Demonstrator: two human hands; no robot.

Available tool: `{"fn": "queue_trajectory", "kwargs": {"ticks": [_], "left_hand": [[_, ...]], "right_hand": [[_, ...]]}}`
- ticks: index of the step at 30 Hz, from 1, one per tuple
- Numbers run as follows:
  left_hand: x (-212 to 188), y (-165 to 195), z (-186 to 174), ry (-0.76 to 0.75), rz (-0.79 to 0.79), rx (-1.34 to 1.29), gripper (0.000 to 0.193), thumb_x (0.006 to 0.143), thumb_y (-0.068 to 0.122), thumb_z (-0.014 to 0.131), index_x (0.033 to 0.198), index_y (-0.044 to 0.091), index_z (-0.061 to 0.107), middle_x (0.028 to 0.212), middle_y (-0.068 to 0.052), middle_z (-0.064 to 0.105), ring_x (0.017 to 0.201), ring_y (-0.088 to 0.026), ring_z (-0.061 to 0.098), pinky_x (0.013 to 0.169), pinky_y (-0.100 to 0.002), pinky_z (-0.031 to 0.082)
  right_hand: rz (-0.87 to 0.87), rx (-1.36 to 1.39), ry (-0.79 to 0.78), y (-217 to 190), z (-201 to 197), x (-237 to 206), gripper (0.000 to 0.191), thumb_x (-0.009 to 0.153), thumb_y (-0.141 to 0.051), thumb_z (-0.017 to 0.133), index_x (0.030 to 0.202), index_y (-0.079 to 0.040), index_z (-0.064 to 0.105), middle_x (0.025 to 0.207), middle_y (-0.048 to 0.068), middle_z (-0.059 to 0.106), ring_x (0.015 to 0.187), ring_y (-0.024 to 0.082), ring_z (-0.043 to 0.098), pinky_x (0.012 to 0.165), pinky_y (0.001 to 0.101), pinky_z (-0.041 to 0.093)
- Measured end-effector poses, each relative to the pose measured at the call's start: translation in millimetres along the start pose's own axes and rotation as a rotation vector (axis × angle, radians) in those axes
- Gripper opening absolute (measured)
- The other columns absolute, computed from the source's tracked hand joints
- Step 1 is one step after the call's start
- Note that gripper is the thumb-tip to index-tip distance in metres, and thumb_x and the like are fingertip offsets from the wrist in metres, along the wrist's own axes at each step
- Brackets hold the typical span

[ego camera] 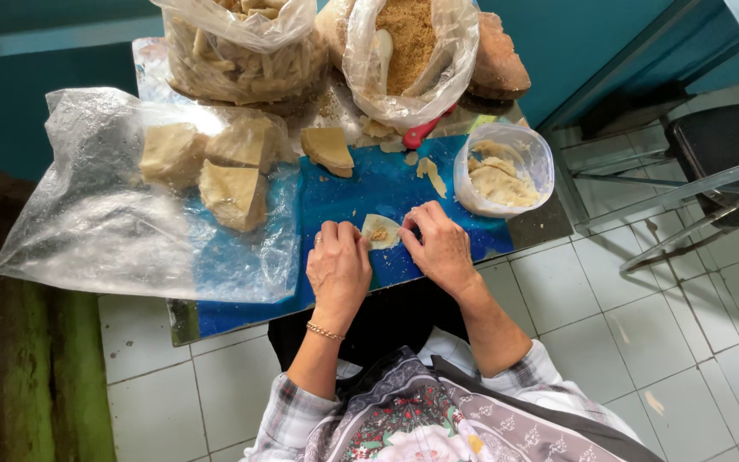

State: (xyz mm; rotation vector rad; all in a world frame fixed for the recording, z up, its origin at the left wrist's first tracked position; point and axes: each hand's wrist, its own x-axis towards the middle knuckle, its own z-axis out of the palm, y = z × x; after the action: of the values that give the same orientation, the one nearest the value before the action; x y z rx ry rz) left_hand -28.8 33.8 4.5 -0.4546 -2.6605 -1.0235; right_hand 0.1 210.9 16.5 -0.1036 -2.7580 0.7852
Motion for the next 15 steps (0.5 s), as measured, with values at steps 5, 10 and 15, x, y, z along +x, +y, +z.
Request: {"fn": "queue_trajectory", "kwargs": {"ticks": [5, 10, 15], "left_hand": [[-1.1, -6.9, -0.5, -0.022, -0.032, -0.168, 0.014, 0.091, 0.013, 0.071, 0.098, 0.006, 0.061, 0.09, -0.01, 0.067, 0.083, -0.032, 0.067, 0.068, -0.044, 0.053], [-6.8, -8.3, 3.9, 0.05, -0.03, -0.37, 0.025, 0.09, 0.007, 0.074, 0.113, 0.004, 0.063, 0.096, -0.01, 0.07, 0.08, -0.027, 0.07, 0.072, -0.039, 0.056], [-9.3, -11.9, 1.5, 0.024, 0.098, -0.369, 0.03, 0.088, 0.007, 0.076, 0.116, 0.003, 0.064, 0.101, -0.011, 0.07, 0.084, -0.027, 0.069, 0.074, -0.039, 0.055]], "right_hand": [[0.052, 0.114, -0.034, 0.9, -2.0, 6.1, 0.025, 0.084, -0.019, 0.077, 0.104, -0.008, 0.067, 0.089, 0.006, 0.068, 0.066, 0.021, 0.067, 0.063, 0.035, 0.054], [0.038, 0.158, 0.001, -0.1, 3.0, 5.0, 0.015, 0.084, -0.018, 0.08, 0.096, -0.01, 0.074, 0.085, 0.005, 0.069, 0.066, 0.018, 0.066, 0.062, 0.0318, 0.055], [-0.007, 0.256, 0.101, -8.5, 11.3, 1.9, 0.015, 0.084, -0.016, 0.08, 0.097, -0.01, 0.076, 0.094, 0.005, 0.07, 0.069, 0.019, 0.068, 0.064, 0.0314, 0.056]]}}
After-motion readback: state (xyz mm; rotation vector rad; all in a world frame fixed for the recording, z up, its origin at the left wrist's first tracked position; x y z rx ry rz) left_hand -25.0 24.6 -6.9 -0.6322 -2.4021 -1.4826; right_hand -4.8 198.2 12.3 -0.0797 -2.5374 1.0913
